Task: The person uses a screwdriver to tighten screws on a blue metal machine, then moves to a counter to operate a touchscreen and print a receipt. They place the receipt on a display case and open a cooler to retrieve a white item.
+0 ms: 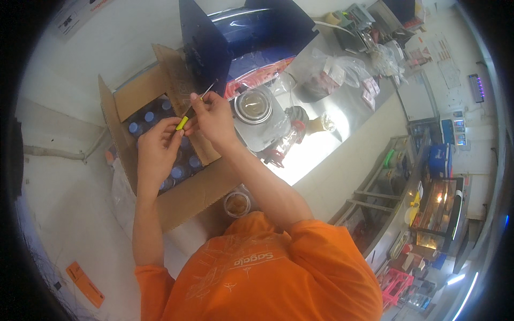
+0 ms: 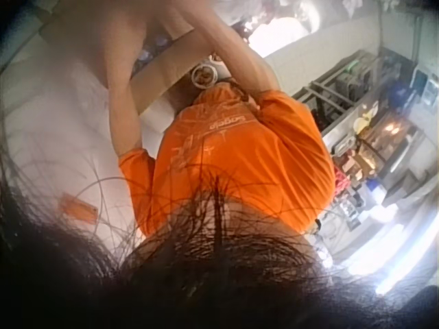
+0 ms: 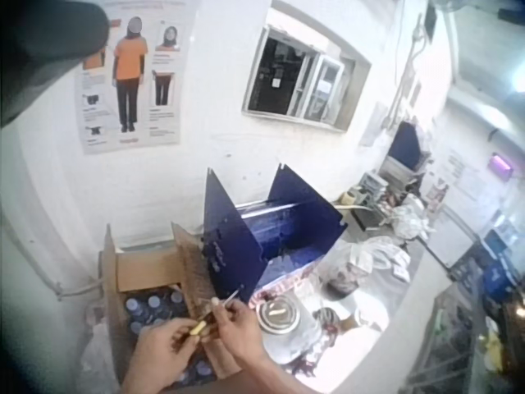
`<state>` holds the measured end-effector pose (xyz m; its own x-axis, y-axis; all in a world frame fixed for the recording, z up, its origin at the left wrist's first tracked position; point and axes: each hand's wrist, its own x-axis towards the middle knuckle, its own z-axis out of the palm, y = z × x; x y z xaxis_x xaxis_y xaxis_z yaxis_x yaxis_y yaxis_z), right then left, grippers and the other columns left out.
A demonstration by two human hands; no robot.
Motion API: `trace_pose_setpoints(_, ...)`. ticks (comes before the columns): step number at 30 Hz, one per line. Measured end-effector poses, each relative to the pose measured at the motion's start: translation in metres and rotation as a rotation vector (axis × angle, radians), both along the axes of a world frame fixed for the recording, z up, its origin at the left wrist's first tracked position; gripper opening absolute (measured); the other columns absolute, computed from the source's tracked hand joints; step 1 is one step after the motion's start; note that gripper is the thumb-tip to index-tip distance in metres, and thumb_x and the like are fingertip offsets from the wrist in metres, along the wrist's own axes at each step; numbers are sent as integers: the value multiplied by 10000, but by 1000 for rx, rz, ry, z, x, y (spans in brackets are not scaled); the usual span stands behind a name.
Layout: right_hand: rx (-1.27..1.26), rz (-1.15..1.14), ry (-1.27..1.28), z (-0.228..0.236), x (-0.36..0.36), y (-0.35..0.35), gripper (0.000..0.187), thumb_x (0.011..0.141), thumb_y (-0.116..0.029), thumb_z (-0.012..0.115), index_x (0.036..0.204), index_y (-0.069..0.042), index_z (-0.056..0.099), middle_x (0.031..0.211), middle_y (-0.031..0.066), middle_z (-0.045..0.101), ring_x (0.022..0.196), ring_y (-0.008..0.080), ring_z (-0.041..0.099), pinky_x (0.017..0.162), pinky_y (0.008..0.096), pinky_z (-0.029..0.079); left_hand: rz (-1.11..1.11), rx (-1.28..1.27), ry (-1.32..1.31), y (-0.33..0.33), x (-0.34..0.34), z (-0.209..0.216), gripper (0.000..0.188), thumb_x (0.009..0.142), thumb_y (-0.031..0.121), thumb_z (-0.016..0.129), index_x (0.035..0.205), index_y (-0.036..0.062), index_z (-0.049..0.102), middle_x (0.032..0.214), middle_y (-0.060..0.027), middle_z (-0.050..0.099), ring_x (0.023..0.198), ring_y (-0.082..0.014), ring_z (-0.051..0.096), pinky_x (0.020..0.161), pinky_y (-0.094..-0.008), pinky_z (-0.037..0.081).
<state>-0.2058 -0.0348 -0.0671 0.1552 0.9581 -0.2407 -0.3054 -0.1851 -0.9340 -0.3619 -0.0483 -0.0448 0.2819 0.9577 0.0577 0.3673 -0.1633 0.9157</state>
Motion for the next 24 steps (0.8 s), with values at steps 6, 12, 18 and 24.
trace_pose_setpoints(6,-24,-28,26,-2,0,3,341,981,-263,560,962,67,474,679,163,615,539,216,659,462,294,553,6,58,17,3,1,-2,209,891,29,609,1088,-26,647,917,-144,703,772,-168,673,689,-287,519)
trace_pose_setpoints(12,-42,25,120,-4,0,6,420,996,-323,521,1047,94,501,738,187,635,599,239,679,551,300,584,-1,160,117,10,0,3,180,891,51,575,1016,-46,661,914,-222,663,812,-373,650,717,-405,505)
trace_pose_setpoints(18,-73,83,268,-7,3,15,423,1007,-309,500,1106,102,507,780,189,647,670,242,690,614,298,590,14,258,230,19,1,4,191,903,52,544,1016,-41,666,919,-232,658,828,-391,638,740,-429,495)
trace_pose_setpoints(24,8,81,354,-16,1,16,321,985,-227,556,1083,78,537,807,154,650,684,218,677,664,309,590,-6,82,279,37,-3,14,207,921,44,504,1033,-19,666,895,-228,651,806,-378,637,721,-416,488)
